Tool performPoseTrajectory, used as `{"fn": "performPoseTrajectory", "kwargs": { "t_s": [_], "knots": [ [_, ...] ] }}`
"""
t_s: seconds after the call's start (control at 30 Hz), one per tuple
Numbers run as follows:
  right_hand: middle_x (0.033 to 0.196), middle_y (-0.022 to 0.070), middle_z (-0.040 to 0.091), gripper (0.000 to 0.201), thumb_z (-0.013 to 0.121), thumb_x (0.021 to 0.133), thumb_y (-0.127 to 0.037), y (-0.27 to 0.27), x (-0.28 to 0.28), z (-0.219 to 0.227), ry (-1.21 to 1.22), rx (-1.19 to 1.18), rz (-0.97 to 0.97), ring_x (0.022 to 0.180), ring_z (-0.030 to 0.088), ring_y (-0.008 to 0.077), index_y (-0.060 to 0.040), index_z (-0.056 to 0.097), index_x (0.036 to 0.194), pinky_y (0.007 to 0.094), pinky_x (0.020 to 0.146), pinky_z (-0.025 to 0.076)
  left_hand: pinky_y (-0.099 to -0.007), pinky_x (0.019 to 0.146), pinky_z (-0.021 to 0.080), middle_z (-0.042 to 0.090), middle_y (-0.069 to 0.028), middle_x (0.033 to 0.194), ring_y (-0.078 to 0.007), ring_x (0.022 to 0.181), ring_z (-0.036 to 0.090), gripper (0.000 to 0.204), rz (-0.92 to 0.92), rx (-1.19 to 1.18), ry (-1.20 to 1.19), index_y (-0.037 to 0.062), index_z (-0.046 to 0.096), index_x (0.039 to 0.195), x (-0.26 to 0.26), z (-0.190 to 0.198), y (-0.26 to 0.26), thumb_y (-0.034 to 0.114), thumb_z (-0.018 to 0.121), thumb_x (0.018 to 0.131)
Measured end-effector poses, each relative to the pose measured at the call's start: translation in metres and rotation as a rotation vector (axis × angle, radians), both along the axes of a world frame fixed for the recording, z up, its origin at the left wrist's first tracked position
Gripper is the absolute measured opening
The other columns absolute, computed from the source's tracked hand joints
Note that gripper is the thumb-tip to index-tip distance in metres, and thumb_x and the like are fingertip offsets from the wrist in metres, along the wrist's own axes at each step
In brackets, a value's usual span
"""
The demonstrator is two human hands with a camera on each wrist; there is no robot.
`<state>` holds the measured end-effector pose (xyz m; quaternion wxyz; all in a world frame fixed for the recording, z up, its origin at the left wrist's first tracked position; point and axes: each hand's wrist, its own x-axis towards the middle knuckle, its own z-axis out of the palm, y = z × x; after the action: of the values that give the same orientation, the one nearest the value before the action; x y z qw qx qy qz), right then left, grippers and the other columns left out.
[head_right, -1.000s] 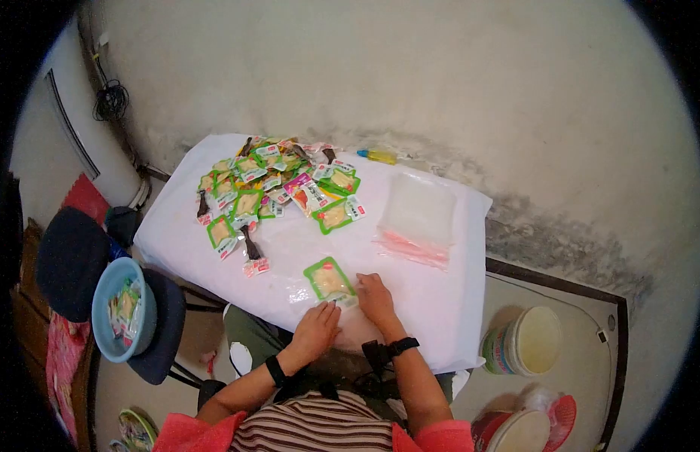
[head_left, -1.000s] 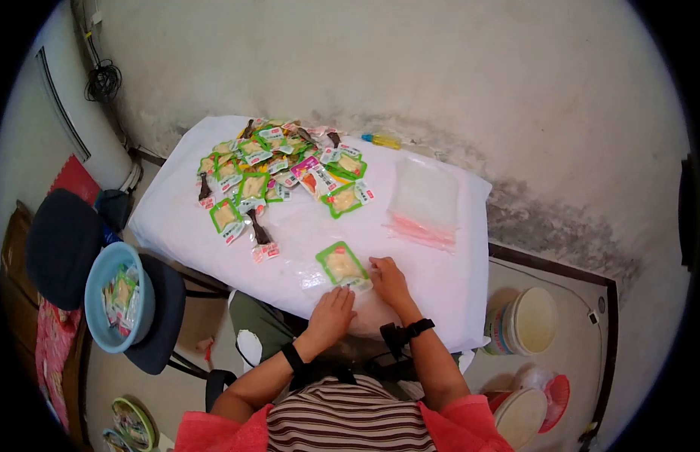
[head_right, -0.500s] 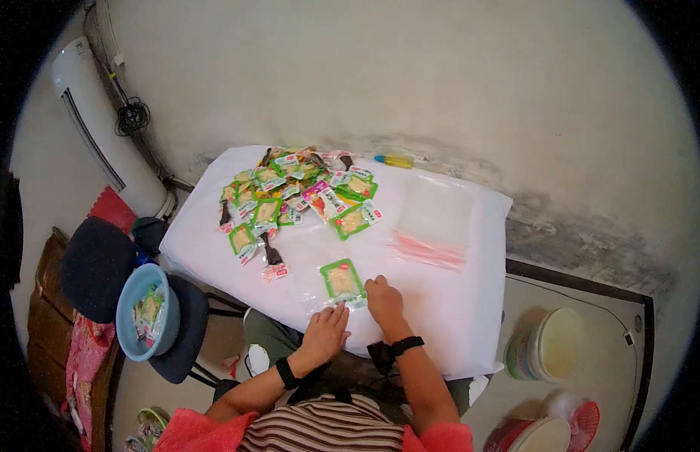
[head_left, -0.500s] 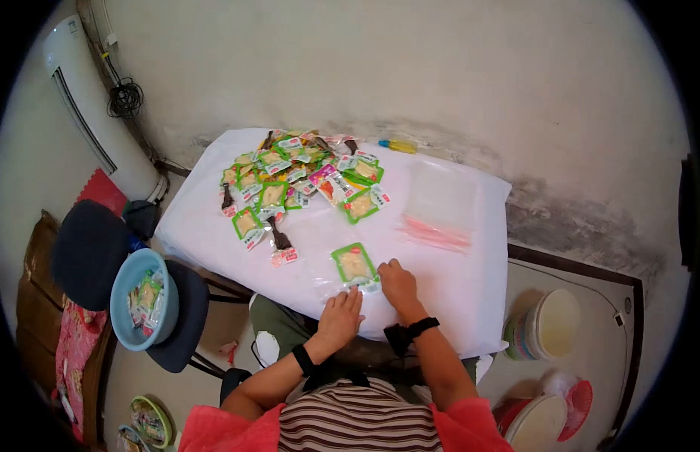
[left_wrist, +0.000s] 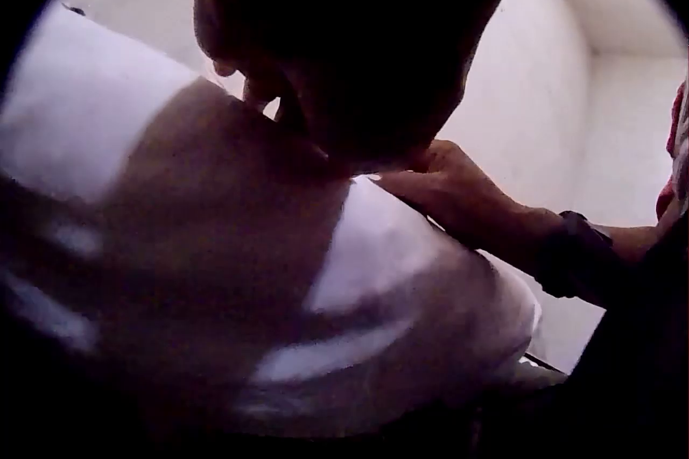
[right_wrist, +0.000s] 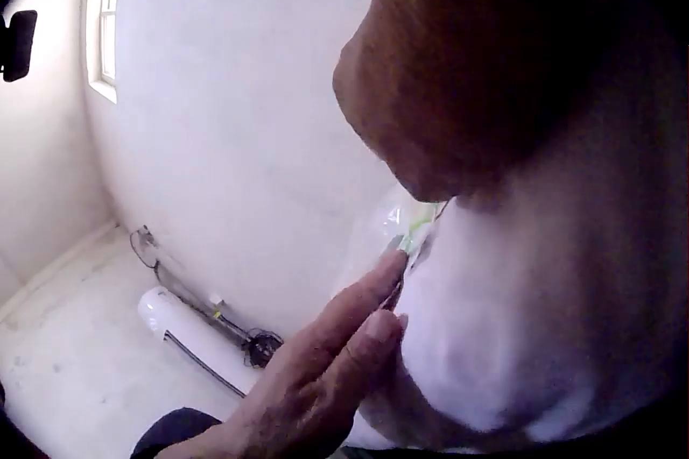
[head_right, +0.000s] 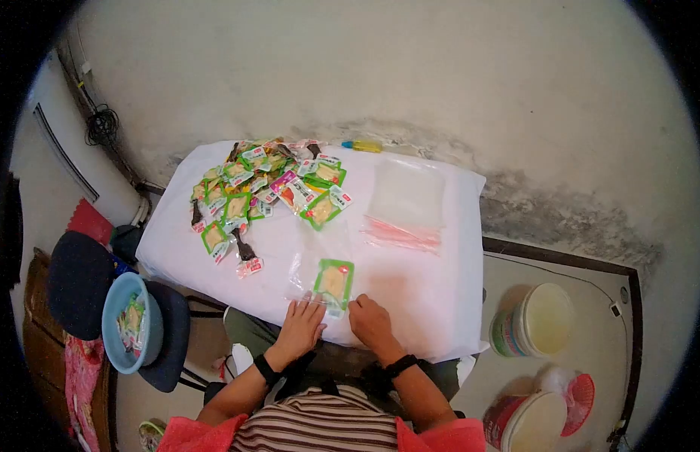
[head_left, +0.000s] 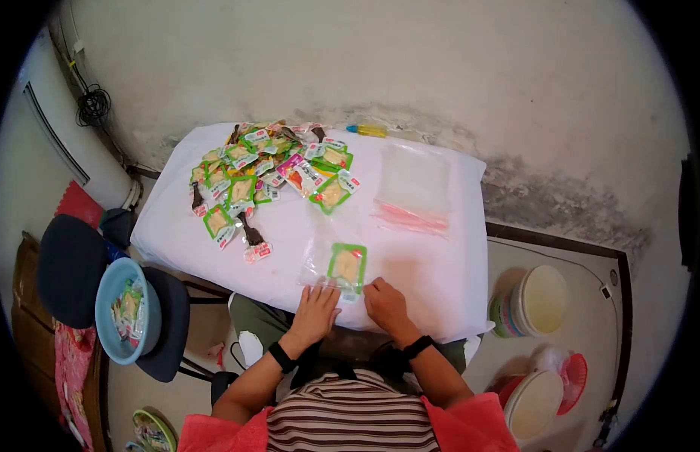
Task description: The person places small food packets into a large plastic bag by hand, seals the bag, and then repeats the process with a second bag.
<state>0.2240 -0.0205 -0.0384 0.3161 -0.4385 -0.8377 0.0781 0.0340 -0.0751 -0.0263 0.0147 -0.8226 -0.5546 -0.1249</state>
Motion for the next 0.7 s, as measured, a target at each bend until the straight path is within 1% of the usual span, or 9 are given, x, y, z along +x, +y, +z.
{"fn": "performPoseTrajectory", "kwargs": {
  "t_s": [0.1, 0.17, 0.23, 0.37, 0.47, 0.53, 0.57, 0.63, 0.7],
  "knots": [
    [0.077, 0.0080, 0.052, 0.003, 0.056, 0.073, -0.007, -0.005, 0.003, -0.003, -0.020, -0.022, 0.046, 0.068, 0.055, 0.0258, -0.0082, 0.055, 0.076, 0.0366, 0.055, 0.047, -0.0425, 0.089, 0.037, 0.042, -0.0171, 0.129, -0.0306, 0.108, 0.045, 0.046, 0.013, 0.001, -0.045, 0.0025, 0.045, 0.122, -0.001, 0.006, -0.002, 0.021, 0.057, 0.081],
    [0.078, 0.0088, 0.052, 0.007, 0.058, 0.071, -0.008, -0.013, 0.002, -0.002, 0.011, 0.049, 0.160, 0.068, 0.054, 0.0263, -0.0080, 0.055, 0.077, 0.0366, 0.056, 0.046, -0.0399, 0.085, 0.039, 0.042, -0.0173, 0.129, -0.0298, 0.102, 0.048, 0.045, 0.032, -0.034, -0.104, 0.0031, 0.047, 0.120, -0.003, 0.012, -0.012, 0.019, 0.058, 0.080],
    [0.079, 0.0091, 0.052, 0.008, 0.059, 0.070, -0.008, -0.019, 0.002, -0.008, -0.011, 0.070, 0.222, 0.069, 0.054, 0.0265, -0.0076, 0.054, 0.077, 0.0365, 0.057, 0.046, -0.0363, 0.078, 0.041, 0.045, -0.0169, 0.126, -0.0268, 0.091, 0.050, 0.045, 0.095, -0.032, -0.021, 0.0031, 0.048, 0.119, -0.004, 0.009, -0.030, 0.018, 0.059, 0.078],
    [0.080, 0.0083, 0.050, 0.012, 0.058, 0.070, -0.010, -0.031, -0.006, 0.003, -0.032, 0.082, 0.290, 0.075, 0.053, 0.0258, -0.0060, 0.050, 0.077, 0.0373, 0.062, 0.046, -0.0346, 0.076, 0.041, 0.046, -0.0174, 0.125, -0.0253, 0.092, 0.051, 0.045, 0.146, 0.013, -0.002, 0.0039, 0.048, 0.120, -0.007, -0.005, -0.044, 0.018, 0.058, 0.079],
    [0.083, 0.0089, 0.051, 0.014, 0.059, 0.069, -0.009, -0.027, -0.010, 0.005, 0.038, 0.073, 0.262, 0.077, 0.053, 0.0261, -0.0060, 0.050, 0.079, 0.0369, 0.066, 0.045, -0.0371, 0.083, 0.041, 0.043, -0.0194, 0.127, -0.0292, 0.100, 0.050, 0.046, 0.124, 0.055, -0.101, 0.0028, 0.046, 0.122, 0.000, -0.001, -0.032, 0.016, 0.057, 0.079],
    [0.087, 0.0099, 0.052, 0.014, 0.059, 0.070, -0.008, -0.023, -0.009, 0.001, 0.042, 0.076, 0.254, 0.079, 0.053, 0.0268, -0.0057, 0.051, 0.081, 0.0374, 0.067, 0.045, -0.0414, 0.091, 0.038, 0.040, -0.0211, 0.129, -0.0364, 0.111, 0.045, 0.048, 0.080, 0.138, -0.144, 0.0016, 0.044, 0.123, 0.006, -0.007, -0.019, 0.013, 0.057, 0.078],
    [0.090, 0.0109, 0.053, 0.015, 0.059, 0.071, -0.008, -0.020, -0.008, -0.001, 0.049, 0.074, 0.240, 0.082, 0.054, 0.0276, -0.0053, 0.051, 0.083, 0.0378, 0.069, 0.046, -0.0414, 0.091, 0.038, 0.040, -0.0211, 0.129, -0.0364, 0.111, 0.045, 0.048, 0.076, 0.146, -0.148, 0.0016, 0.044, 0.123, 0.008, -0.009, -0.014, 0.013, 0.057, 0.078],
    [0.092, 0.0115, 0.055, 0.015, 0.060, 0.071, -0.006, -0.017, -0.006, -0.002, 0.100, 0.084, 0.218, 0.083, 0.055, 0.0287, -0.0053, 0.053, 0.085, 0.0378, 0.071, 0.047, -0.0461, 0.096, 0.034, 0.037, -0.0250, 0.130, -0.0434, 0.117, 0.038, 0.050, 0.044, 0.118, -0.192, 0.0006, 0.043, 0.124, 0.013, -0.009, -0.005, 0.006, 0.055, 0.076],
    [0.094, 0.0121, 0.056, 0.016, 0.061, 0.071, -0.004, -0.014, -0.007, -0.006, 0.154, 0.093, 0.202, 0.084, 0.056, 0.0299, -0.0052, 0.055, 0.086, 0.0377, 0.073, 0.048, -0.0469, 0.095, 0.034, 0.036, -0.0265, 0.130, -0.0443, 0.117, 0.038, 0.051, 0.042, 0.094, -0.213, 0.0011, 0.043, 0.124, 0.014, -0.010, 0.010, 0.003, 0.054, 0.075]
  ]
}}
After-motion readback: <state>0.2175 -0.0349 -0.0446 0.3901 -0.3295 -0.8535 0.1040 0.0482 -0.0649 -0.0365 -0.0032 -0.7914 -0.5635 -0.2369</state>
